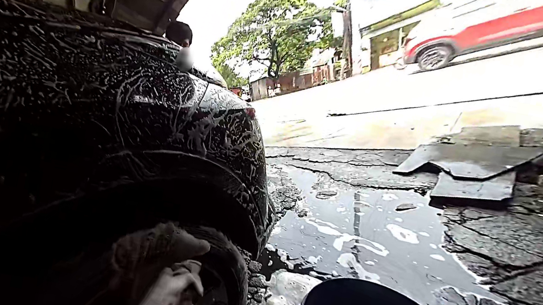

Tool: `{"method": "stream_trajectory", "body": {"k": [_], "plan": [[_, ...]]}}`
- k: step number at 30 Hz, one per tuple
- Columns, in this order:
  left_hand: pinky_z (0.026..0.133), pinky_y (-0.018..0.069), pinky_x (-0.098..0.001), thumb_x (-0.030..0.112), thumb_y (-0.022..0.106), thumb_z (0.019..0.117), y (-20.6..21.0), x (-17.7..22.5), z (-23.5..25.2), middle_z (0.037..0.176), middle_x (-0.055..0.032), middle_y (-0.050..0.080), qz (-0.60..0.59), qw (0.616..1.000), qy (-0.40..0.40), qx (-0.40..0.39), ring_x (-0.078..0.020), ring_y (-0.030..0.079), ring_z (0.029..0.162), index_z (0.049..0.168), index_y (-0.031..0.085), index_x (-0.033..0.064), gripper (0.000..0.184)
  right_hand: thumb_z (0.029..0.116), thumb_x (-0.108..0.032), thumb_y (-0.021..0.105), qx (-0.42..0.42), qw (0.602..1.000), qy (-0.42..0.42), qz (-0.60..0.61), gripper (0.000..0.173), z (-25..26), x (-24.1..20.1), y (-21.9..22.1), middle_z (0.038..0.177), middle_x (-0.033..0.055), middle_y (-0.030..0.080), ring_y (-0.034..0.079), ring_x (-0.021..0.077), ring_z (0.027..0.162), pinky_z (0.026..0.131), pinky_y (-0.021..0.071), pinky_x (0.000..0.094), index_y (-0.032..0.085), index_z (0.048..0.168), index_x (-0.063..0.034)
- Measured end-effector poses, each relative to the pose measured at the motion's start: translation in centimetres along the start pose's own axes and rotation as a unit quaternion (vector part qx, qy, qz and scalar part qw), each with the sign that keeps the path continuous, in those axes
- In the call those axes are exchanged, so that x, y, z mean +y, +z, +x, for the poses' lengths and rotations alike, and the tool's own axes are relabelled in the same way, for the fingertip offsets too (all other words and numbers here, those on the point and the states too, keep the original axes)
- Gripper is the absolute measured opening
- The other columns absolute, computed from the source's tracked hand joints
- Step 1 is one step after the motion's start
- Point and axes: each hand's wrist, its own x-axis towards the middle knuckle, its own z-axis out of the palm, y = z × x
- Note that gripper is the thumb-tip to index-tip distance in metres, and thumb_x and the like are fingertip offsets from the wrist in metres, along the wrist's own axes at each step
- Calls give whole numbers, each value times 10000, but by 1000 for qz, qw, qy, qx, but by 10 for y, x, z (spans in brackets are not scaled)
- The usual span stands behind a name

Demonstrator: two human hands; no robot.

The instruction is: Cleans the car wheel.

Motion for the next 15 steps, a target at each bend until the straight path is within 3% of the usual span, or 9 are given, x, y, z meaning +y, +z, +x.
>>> {"method": "stream_trajectory", "body": {"k": [2, 4, 6, 10, 12, 15], "plan": [[1031, 521, -325, 246, 554, 1008, 6, 0, 3, 1162, -81, 738, 11, 1000, 28, 1, -130, 681, 1126, 1187, 729, 59, 312, 1058, -249, 462, 19, 999, -2, -49, 535, -15, -2, 31, 1486, 284, 511, 465, 359, 1428, 1199, 363, 468, 449, 1484, 75], [1094, 483, -456, 227, 514, 1049, -7, 23, -4, 1259, -209, 688, 51, 998, 36, -30, -286, 641, 1231, 1253, 681, -16, 359, 1034, -260, 490, -7, 995, -14, -94, 511, -53, 16, 50, 1437, 285, 557, 483, 372, 1409, 1197, 362, 478, 535, 1418, 73], [1124, 428, -546, 228, 489, 1076, -13, 44, -11, 1320, -279, 630, 79, 996, -15, -34, -377, 582, 1291, 1305, 631, -58, 393, 992, -219, 552, -4, 997, -52, -55, 451, -83, 35, 49, 1332, 291, 619, 545, 390, 1331, 1152, 421, 494, 612, 1318, 86], [1109, 420, -571, 253, 505, 1080, -10, 58, -10, 1301, -265, 642, 98, 994, -43, -14, -374, 586, 1274, 1286, 646, -43, 387, 976, -203, 567, 63, 989, -136, -5, 357, -64, 18, 27, 1288, 243, 649, 566, 360, 1299, 1130, 439, 498, 683, 1225, 24], [1092, 428, -572, 252, 518, 1078, -10, 60, -10, 1269, -261, 654, 94, 995, -33, -12, -373, 596, 1250, 1254, 659, -41, 370, 999, -229, 550, 90, 980, -172, -54, 329, -44, 2, 28, 1341, 211, 626, 533, 355, 1339, 1137, 426, 533, 701, 1228, -47], [1068, 453, -566, 259, 522, 1076, -10, 63, -12, 1241, -227, 673, 86, 996, -27, -15, -347, 616, 1221, 1241, 673, -1, 344, 966, -199, 574, 74, 956, -224, -174, 360, -42, 13, 31, 1333, 217, 647, 562, 406, 1307, 1074, 456, 598, 700, 1276, -65]]}}
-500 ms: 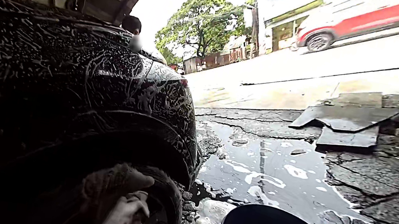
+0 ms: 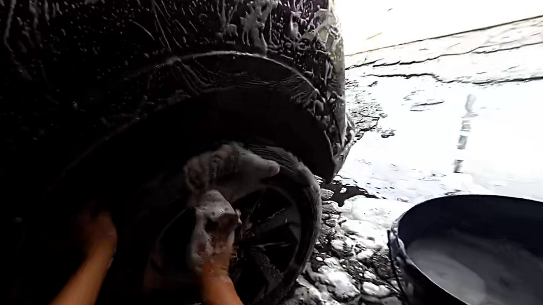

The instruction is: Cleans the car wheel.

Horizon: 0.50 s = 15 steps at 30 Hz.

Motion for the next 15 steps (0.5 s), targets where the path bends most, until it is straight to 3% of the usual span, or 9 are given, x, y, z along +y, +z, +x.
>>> {"method": "stream_trajectory", "body": {"k": [2, 6, 8, 10, 12, 14, 15], "plan": [[1073, 457, -562, 233, 539, 1065, 0, -4, 3, 1237, -211, 683, 4, 1000, 3, 2, -340, 621, 1222, 1236, 683, 13, 314, 955, -223, 582, -42, 999, -7, -25, 377, -21, 12, 0, 1273, 232, 677, 615, 418, 1238, 1019, 508, 580, 707, 1272, -60], [1075, 483, -515, 179, 545, 1050, 5, -12, 9, 1214, -187, 710, 12, 1000, 28, 10, -297, 654, 1197, 1199, 711, -6, 290, 1007, -280, 532, -95, 987, 106, 81, 404, -21, 3, -30, 1354, 230, 612, 597, 353, 1276, 1033, 531, 494, 646, 1322, -55], [1044, 504, -489, 143, 543, 1042, 3, -15, 9, 1165, -161, 724, -6, 999, 36, 10, -261, 669, 1151, 1153, 720, 1, 253, 1002, -272, 551, -73, 988, 85, 104, 345, -5, -19, -38, 1314, 183, 655, 619, 320, 1250, 1026, 536, 487, 703, 1254, -92], [1032, 510, -479, 125, 553, 1033, 3, -16, 8, 1142, -147, 732, -22, 999, 36, 11, -246, 677, 1130, 1128, 732, 9, 233, 951, -225, 601, -29, 997, 31, 62, 277, 4, -29, -22, 1218, 171, 704, 656, 348, 1173, 947, 554, 529, 756, 1141, -96], [1026, 516, -482, 119, 554, 1032, 5, -14, 8, 1142, -143, 733, -24, 999, 33, 13, -247, 681, 1124, 1139, 727, 12, 230, 947, -245, 590, -52, 998, 25, 30, 279, -1, -23, -2, 1207, 152, 716, 655, 364, 1172, 933, 544, 566, 758, 1119, -104], [1017, 517, -492, 121, 547, 1035, 6, -11, 3, 1142, -161, 727, -20, 999, 23, 9, -260, 680, 1117, 1153, 716, 0, 240, 962, -231, 541, -99, 994, 29, 45, 343, -11, -12, 6, 1312, 169, 684, 579, 406, 1299, 1028, 471, 625, 749, 1198, -94], [1021, 517, -486, 124, 543, 1036, 4, -9, 3, 1146, -164, 726, -18, 1000, 22, 11, -259, 679, 1123, 1159, 714, -4, 246, 992, -242, 517, -111, 989, 46, 88, 362, -10, -13, 2, 1314, 175, 678, 567, 391, 1317, 1079, 454, 608, 727, 1238, -80]]}}
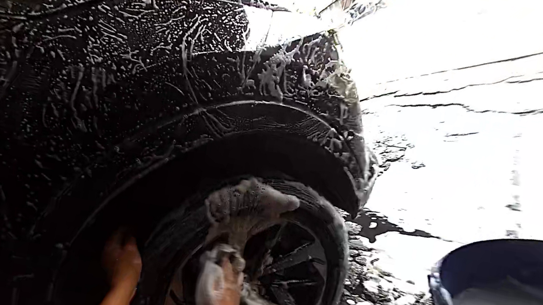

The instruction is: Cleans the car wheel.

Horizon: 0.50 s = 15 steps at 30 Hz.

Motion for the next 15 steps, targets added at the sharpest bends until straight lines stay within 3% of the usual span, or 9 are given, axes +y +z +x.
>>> {"method": "stream_trajectory", "body": {"k": [1, 3, 4, 8, 9, 10, 11, 13, 15], "plan": [[1038, 506, -485, 128, 539, 1040, -2, 2, 0, 1165, -176, 721, 4, 1000, -6, 0, -266, 670, 1146, 1175, 709, -11, 257, 1014, -236, 498, -2, 998, 8, 62, 366, 0, -3, -6, 1277, 174, 691, 590, 351, 1288, 1098, 456, 563, 713, 1249, -56], [1068, 478, -522, 151, 526, 1056, -2, 2, -2, 1216, -216, 695, 12, 1000, -17, -12, -313, 647, 1191, 1227, 685, -21, 290, 1013, -193, 478, 27, 979, 20, 201, 324, -3, -10, -15, 1087, 140, 719, 670, 241, 1089, 978, 539, 451, 698, 1177, -20], [1056, 483, -542, 176, 517, 1065, -4, 0, -2, 1224, -223, 685, 15, 999, -16, -23, -330, 642, 1189, 1243, 675, -13, 303, 1034, -206, 468, 19, 974, 32, 224, 324, -5, -23, -19, 1079, 131, 710, 674, 219, 1062, 943, 557, 431, 675, 1213, -31], [1064, 477, -540, 226, 481, 1085, -2, -5, -1, 1261, -218, 670, 11, 999, -28, -42, -328, 633, 1201, 1285, 651, -4, 348, 1034, -147, 477, -5, 979, 40, 199, 321, -10, -62, -11, 1244, 221, 646, 635, 355, 1164, 953, 531, 568, 622, 1292, -21], [1058, 482, -531, 220, 484, 1081, -1, -5, 1, 1242, -212, 678, 12, 999, -25, -38, -316, 641, 1186, 1270, 659, -2, 340, 1018, -137, 495, 16, 969, 53, 242, 305, -9, -62, -7, 1176, 206, 663, 656, 321, 1098, 917, 551, 528, 629, 1260, -10], [1057, 487, -524, 221, 487, 1077, 0, -5, 3, 1227, -199, 688, 16, 999, -19, -34, -301, 649, 1176, 1256, 670, 7, 334, 992, -153, 518, 55, 950, 75, 299, 260, -4, -62, -1, 1049, 142, 681, 677, 232, 975, 844, 583, 434, 651, 1174, -23], [1048, 499, -512, 214, 495, 1071, 0, -6, 4, 1206, -179, 701, 19, 999, -6, -30, -279, 661, 1157, 1236, 686, 20, 318, 973, -152, 554, 90, 920, 105, 368, 221, 3, -61, 2, 930, 126, 680, 666, 203, 845, 743, 571, 408, 676, 1087, -7], [1031, 513, -489, 199, 515, 1049, 2, -5, 7, 1166, -136, 720, 16, 999, 14, -25, -239, 672, 1131, 1197, 708, 46, 287, 1014, -240, 528, 60, 888, 160, 427, 228, 16, -61, -9, 875, 89, 637, 635, 178, 771, 674, 560, 404, 638, 1095, -57], [1012, 521, -485, 218, 522, 1040, -1, -7, 5, 1141, -108, 728, 18, 999, 10, -26, -218, 677, 1110, 1176, 720, 77, 279, 1017, -260, 531, 9, 909, 176, 377, 235, 15, -57, -14, 954, 94, 637, 644, 189, 866, 726, 563, 419, 618, 1133, -75]]}}
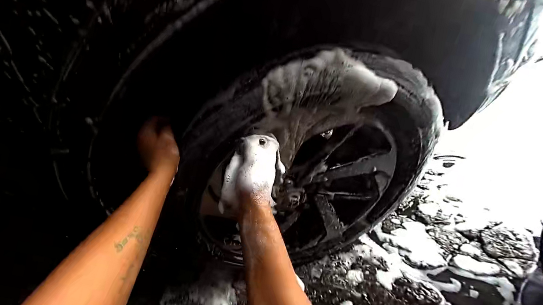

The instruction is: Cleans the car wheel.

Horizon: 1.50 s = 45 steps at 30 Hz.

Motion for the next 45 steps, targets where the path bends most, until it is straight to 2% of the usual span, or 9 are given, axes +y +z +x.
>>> {"method": "stream_trajectory", "body": {"k": [4, 8, 12, 17, 23, 31, 35, 39, 45], "plan": [[967, 535, -449, 222, 539, 1027, 4, 0, 4, 1087, -64, 736, -15, 1000, 8, 16, -166, 684, 1050, 1119, 735, 99, 248, 954, -135, 579, -74, 936, -171, -300, 407, -35, 40, -11, 1418, 257, 539, 474, 438, 1361, 1074, 418, 659, 604, 1344, -20], [958, 533, -423, 208, 539, 1026, 4, 3, 2, 1069, -46, 738, -36, 999, -5, 18, -142, 680, 1040, 1113, 739, 106, 241, 979, -157, 555, -33, 886, -252, -387, 342, -37, 72, -25, 1213, 182, 690, 638, 396, 1171, 921, 539, 617, 671, 1299, -138], [916, 536, -480, 221, 535, 1022, 4, 6, 2, 1038, -54, 740, -4, 999, -17, 26, -174, 687, 1013, 1113, 735, 129, 238, 976, -178, 538, -85, 914, -147, -367, 338, -20, 46, -40, 1205, 204, 663, 638, 412, 1133, 863, 536, 646, 627, 1296, -113], [928, 529, -455, 192, 526, 1019, 6, 4, 2, 1056, -74, 735, 5, 1000, 3, 28, -167, 682, 1014, 1121, 731, 104, 245, 975, -200, 548, -36, 927, -143, -346, 362, -48, 73, -14, 1241, 212, 666, 611, 414, 1203, 962, 512, 621, 646, 1304, -87], [908, 538, -465, 160, 520, 1025, 4, 0, 2, 1033, -92, 724, -47, 999, 4, 15, -177, 679, 978, 1130, 715, 70, 238, 1057, -259, 438, -34, 942, -30, -333, 381, -31, 171, -118, 1315, 157, 654, 584, 282, 1292, 1098, 476, 508, 643, 1323, -79], [976, 516, -471, 185, 489, 1033, 2, 8, -1, 1121, -156, 712, -8, 999, -31, 5, -236, 670, 1075, 1205, 694, 38, 305, 1000, -264, 531, 89, 869, -156, -462, 421, 87, -6, -91, 1415, 294, 549, 465, 443, 1386, 1128, 365, 616, 644, 1304, 3], [1018, 496, -460, 229, 460, 1041, -2, 11, 0, 1181, -146, 703, 42, 998, -37, -12, -232, 654, 1140, 1233, 681, 54, 340, 972, -182, 556, 20, 931, -163, -326, 390, 42, 39, -66, 1397, 244, 556, 522, 353, 1339, 1080, 461, 526, 623, 1310, 1], [990, 502, -378, 242, 480, 1020, -3, 8, 6, 1133, -61, 714, 44, 998, -33, -9, -137, 653, 1100, 1188, 705, 104, 313, 837, -183, 665, -79, 953, -159, -245, 141, 66, 30, -113, 939, 86, 678, 662, 211, 924, 780, 554, 496, 674, 922, -71], [964, 486, -484, 158, 550, 1004, 3, 11, 3, 1104, -164, 694, 137, 989, -57, -19, -279, 641, 1106, 1097, 708, 31, 223, 855, -149, 652, -115, 960, -144, -209, 310, 57, 33, -105, 1044, 110, 662, 671, 203, 972, 813, 588, 444, 591, 1133, -25]]}}
